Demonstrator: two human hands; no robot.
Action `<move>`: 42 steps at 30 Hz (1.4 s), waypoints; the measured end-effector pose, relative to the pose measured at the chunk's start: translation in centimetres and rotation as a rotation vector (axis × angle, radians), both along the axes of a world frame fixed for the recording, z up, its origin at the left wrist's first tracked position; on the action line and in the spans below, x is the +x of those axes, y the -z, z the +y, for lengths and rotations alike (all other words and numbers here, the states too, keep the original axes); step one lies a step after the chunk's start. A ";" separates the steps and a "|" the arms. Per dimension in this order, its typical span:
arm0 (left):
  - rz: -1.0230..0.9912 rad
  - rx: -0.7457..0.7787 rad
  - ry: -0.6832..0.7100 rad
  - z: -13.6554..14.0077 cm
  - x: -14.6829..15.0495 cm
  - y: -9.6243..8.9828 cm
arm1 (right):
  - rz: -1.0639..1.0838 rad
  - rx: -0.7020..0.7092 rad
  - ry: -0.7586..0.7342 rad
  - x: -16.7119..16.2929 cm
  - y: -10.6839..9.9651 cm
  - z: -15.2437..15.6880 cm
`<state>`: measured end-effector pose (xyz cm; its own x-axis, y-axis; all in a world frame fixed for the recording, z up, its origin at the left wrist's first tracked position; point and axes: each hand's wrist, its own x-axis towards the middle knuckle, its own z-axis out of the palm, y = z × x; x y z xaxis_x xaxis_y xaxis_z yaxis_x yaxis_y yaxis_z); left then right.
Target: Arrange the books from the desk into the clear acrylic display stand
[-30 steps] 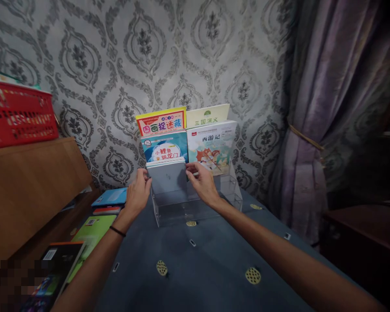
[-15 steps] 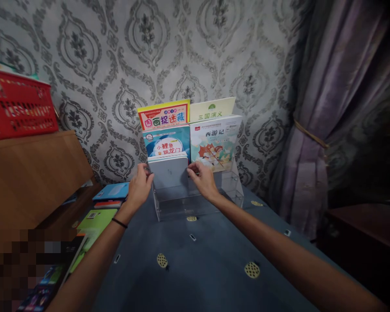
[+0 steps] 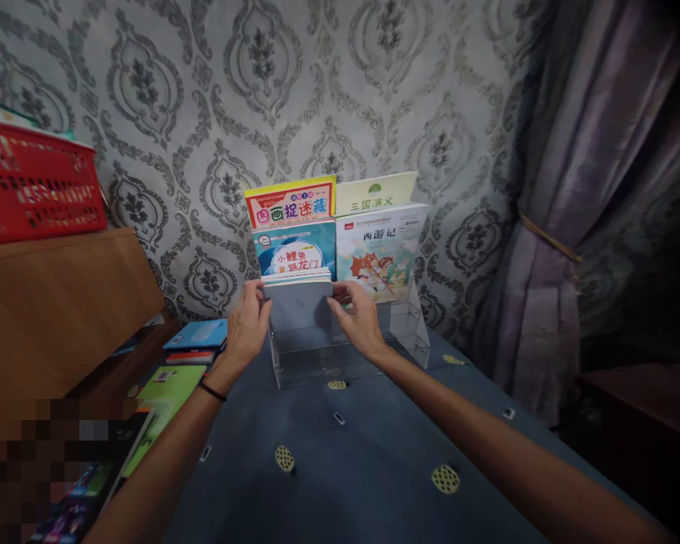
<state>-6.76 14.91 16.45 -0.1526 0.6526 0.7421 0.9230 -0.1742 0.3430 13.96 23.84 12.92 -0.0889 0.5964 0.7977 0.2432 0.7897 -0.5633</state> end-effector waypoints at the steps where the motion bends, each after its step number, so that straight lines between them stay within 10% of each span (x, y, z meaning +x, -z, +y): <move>1: -0.002 -0.001 0.003 0.0 -0.1 -0.1 | -0.005 0.023 0.002 0.0 -0.2 -0.1; 27: -0.393 -0.182 0.460 3.1 -2.4 1.3 | -0.143 0.072 0.025 0.4 -2.0 0.6; 42: -0.396 -0.347 0.459 4.3 -3.5 3.2 | 0.017 -0.093 -0.212 0.0 -0.1 1.6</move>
